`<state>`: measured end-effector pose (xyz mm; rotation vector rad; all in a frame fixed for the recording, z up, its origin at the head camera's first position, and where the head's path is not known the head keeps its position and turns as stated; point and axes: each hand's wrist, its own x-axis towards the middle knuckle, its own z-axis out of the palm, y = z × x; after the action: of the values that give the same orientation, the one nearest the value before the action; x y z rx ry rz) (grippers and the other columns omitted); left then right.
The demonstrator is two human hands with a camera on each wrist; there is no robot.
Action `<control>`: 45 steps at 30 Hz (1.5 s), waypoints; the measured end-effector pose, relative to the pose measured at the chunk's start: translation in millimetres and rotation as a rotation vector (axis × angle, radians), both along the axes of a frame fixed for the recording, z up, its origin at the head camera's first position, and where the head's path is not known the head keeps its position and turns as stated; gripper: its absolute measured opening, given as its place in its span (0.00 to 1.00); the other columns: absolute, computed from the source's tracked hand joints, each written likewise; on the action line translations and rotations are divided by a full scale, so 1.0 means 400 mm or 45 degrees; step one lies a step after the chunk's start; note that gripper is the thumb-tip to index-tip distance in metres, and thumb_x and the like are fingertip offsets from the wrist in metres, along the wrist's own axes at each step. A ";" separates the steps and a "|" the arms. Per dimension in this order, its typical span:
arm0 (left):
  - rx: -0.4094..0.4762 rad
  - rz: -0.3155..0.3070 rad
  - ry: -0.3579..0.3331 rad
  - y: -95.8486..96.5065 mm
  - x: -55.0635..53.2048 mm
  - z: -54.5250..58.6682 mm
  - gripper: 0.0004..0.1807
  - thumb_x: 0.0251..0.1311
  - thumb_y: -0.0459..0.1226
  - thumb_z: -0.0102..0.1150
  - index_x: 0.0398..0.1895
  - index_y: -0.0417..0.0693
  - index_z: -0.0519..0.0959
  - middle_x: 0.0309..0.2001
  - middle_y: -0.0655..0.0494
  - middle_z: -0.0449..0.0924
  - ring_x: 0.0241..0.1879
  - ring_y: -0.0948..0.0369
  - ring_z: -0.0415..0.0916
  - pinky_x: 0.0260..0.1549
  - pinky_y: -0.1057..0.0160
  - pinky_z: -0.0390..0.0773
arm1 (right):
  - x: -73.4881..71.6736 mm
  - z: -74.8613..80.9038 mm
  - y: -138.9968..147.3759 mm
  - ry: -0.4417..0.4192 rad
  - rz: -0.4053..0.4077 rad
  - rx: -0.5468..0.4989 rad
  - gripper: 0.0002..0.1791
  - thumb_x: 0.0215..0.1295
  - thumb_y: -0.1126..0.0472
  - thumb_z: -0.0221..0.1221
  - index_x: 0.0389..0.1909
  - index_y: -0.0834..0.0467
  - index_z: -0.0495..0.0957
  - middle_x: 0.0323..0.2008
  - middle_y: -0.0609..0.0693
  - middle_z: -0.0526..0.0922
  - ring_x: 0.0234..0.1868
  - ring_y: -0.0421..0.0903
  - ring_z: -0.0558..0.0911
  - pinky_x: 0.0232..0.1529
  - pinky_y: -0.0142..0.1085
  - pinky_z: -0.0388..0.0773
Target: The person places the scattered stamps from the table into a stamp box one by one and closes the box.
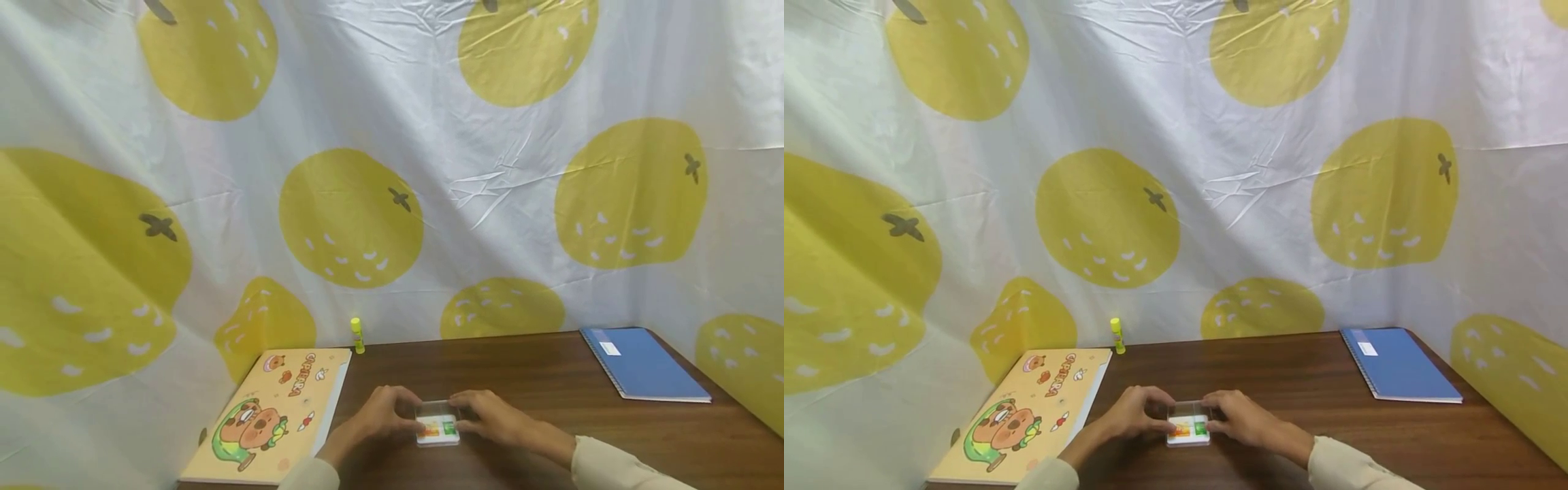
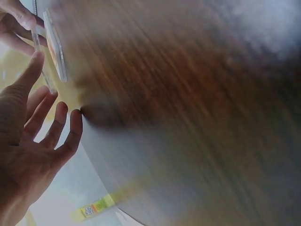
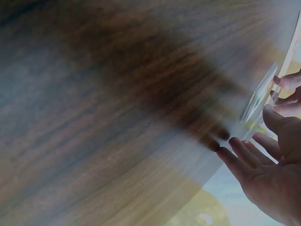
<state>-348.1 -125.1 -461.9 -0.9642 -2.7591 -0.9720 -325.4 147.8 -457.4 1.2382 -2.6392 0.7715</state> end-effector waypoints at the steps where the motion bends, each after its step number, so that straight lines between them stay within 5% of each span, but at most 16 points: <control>1: 0.001 -0.007 0.009 0.000 0.001 -0.001 0.22 0.49 0.44 0.83 0.46 0.45 0.89 0.46 0.56 0.89 0.48 0.61 0.83 0.51 0.62 0.81 | 0.001 0.000 0.001 -0.002 0.004 0.000 0.24 0.66 0.61 0.69 0.56 0.73 0.80 0.57 0.70 0.81 0.58 0.68 0.81 0.57 0.55 0.80; 45: -0.029 -0.105 -0.027 -0.009 0.035 0.004 0.20 0.49 0.43 0.83 0.44 0.45 0.89 0.48 0.55 0.88 0.48 0.63 0.82 0.48 0.66 0.81 | 0.036 -0.004 -0.003 -0.057 -0.038 0.064 0.24 0.64 0.56 0.71 0.57 0.66 0.82 0.58 0.63 0.83 0.57 0.63 0.83 0.55 0.51 0.82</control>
<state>-334.2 -128.7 -460.4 -1.0858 -2.7739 -0.9698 -310.9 146.4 -459.1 1.2039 -2.7222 0.7413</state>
